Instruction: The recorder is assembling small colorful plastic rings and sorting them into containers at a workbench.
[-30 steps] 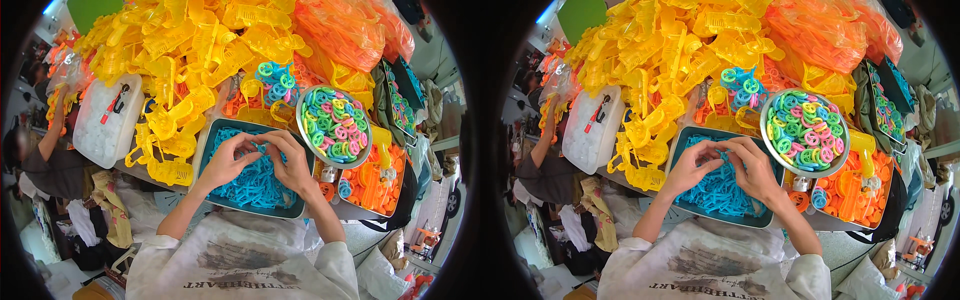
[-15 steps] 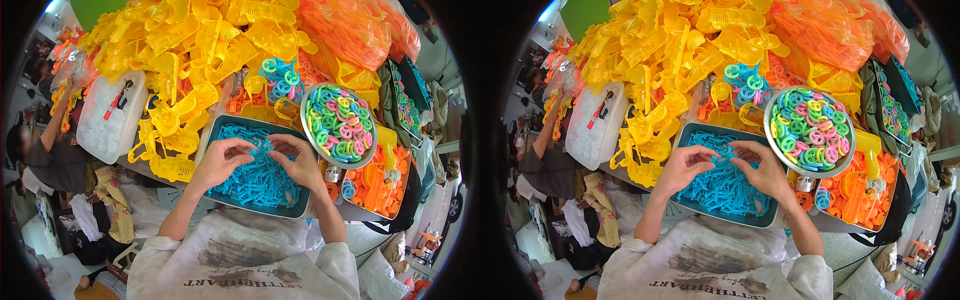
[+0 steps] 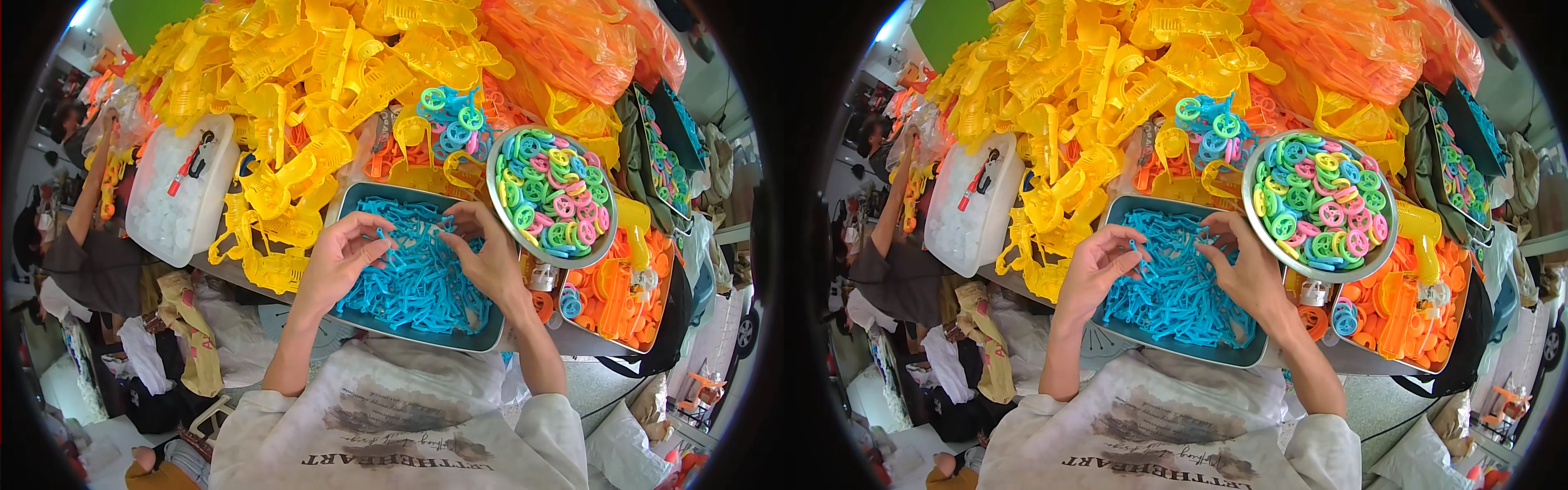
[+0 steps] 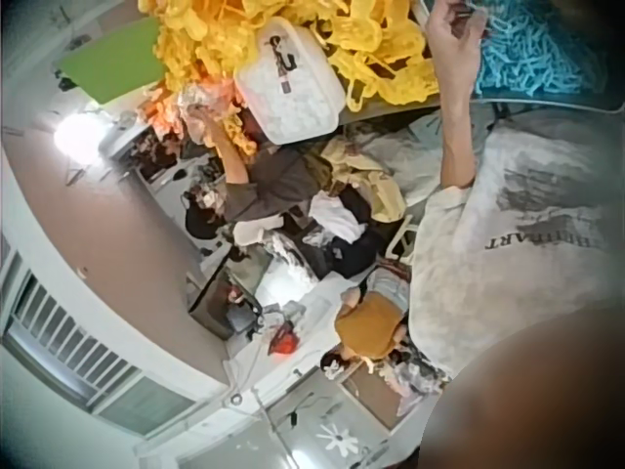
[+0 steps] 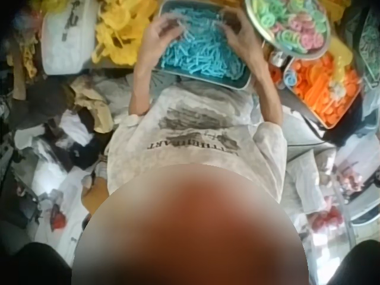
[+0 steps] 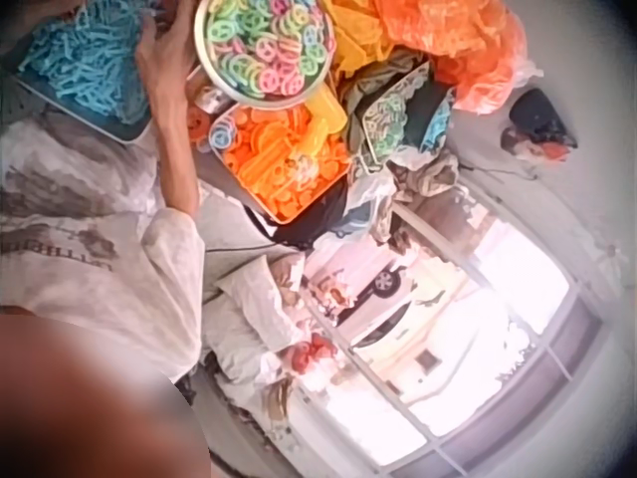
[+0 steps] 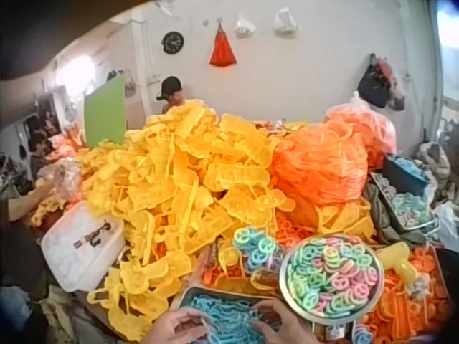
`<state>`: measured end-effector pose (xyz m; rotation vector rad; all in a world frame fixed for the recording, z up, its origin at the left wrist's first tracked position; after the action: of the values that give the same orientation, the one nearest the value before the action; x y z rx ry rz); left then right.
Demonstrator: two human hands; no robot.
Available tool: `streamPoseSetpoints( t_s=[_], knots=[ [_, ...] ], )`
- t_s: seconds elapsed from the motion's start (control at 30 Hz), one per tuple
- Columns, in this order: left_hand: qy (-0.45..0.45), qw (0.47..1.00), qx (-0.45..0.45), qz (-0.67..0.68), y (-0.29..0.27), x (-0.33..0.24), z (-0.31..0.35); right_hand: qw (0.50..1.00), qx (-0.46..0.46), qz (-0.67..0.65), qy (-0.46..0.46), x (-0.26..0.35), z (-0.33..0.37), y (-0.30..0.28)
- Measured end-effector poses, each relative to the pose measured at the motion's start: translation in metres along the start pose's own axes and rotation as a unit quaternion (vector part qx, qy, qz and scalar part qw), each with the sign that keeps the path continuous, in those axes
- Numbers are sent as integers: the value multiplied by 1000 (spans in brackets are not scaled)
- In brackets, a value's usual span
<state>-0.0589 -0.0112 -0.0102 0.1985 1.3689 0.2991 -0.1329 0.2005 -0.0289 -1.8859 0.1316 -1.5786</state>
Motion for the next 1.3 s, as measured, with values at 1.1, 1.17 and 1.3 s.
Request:
streamPoseSetpoints(
  t_s=[1.1, 1.17, 1.3],
  knots=[
    [172, 870, -35, -461, -8, -4, -16, 996, -48, -73, -3, 12, 6, 0],
    [179, 850, -13, -495, 4, -5, -15, 996, -57, -36, -53, 5, 6, -1],
    [144, 853, 22, -502, 17, -3, -5, 989, -63, 19, -133, 6, 5, -1]
  ],
)
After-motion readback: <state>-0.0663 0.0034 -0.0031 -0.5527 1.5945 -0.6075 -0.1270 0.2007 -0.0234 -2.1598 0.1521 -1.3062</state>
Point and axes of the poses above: each hand's wrist, its own z-axis away from the middle knuckle, its own y-axis out of the palm, x = y × z, the point moved 2 cm from there along -z, towards the middle knuckle, and after that the axes turned 14 degrees about z, right-handed, at the moved point
